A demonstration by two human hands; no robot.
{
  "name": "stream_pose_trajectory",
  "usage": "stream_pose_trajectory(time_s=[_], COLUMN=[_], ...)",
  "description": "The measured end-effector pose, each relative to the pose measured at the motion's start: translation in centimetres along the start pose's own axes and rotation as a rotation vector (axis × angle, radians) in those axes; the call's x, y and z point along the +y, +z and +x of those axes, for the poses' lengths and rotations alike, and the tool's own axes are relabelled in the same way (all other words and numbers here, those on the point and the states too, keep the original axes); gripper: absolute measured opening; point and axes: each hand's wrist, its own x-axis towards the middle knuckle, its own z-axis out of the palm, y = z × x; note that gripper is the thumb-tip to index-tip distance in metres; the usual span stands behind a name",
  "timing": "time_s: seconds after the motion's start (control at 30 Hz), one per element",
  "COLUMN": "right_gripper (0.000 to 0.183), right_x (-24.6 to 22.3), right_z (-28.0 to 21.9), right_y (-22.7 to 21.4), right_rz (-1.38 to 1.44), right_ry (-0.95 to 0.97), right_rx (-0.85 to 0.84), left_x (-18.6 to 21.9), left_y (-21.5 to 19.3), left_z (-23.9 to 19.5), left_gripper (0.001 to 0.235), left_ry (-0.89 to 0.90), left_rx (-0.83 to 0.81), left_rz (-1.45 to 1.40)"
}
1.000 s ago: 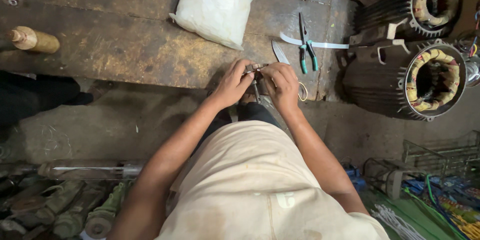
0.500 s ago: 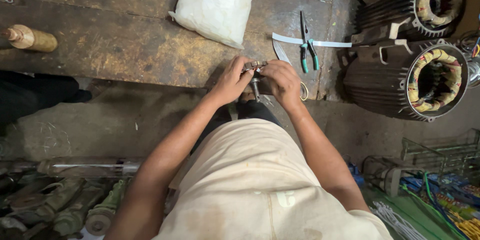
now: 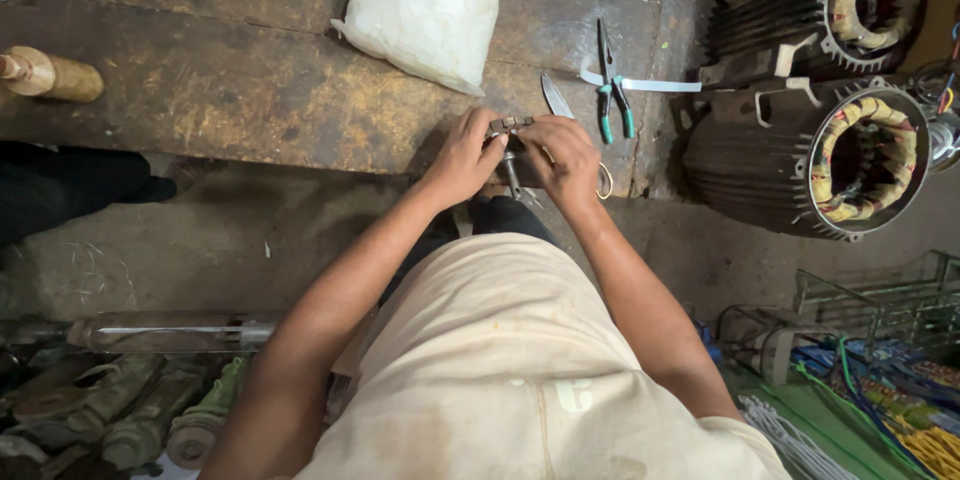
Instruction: The person works on a small electrical component, likely a motor rotor, on a wooden workbench. They use scissors and pliers to cut and insert white insulating material into the slots of the component.
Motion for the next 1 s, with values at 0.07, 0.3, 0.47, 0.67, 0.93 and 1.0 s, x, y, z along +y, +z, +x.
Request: stream_pose_trajectory(time_s=[0.07, 0.3, 0.47, 0.67, 0.93, 1.0], right_gripper=[0.023, 0.023, 0.024, 0.029, 0.023, 0.021], right_x=[-0.1, -0.3, -0.8, -1.1, -1.6, -1.8], right_z=[0.3, 1.2, 1.4, 2.3, 2.7, 2.4], right_y=[-0.1, -0.7, -0.7, -1.9, -2.4, -2.3], right_rz=[-0.037, -0.072, -0.104, -0.193, -0.202, -0.225], right_ry=[-0.017, -0.068, -0.1, -0.254, -0.228, -0.195], right_rx=[-0.011, -0.071, -0.077, -0.189, -0.22, -0.231], left_x=[-0.1, -0.3, -0.4, -0.8, -0.4, -0.3], left_y=[0.4, 0.5, 0.6, 0.6, 0.9, 1.1], left_z=[0.0, 0.4, 0.2, 0.2, -0.1, -0.3], left_gripper=[0.024, 0.024, 0.024, 0.025, 0.026, 0.026], left_ry=[-0.019, -0.008, 0.008, 0.028, 0.039, 0.036], left_rx=[0.021, 0.043, 0.053, 0.043, 0.033, 0.01], left_rz=[0.012, 0.018, 0.018, 0.03, 0.066, 0.082])
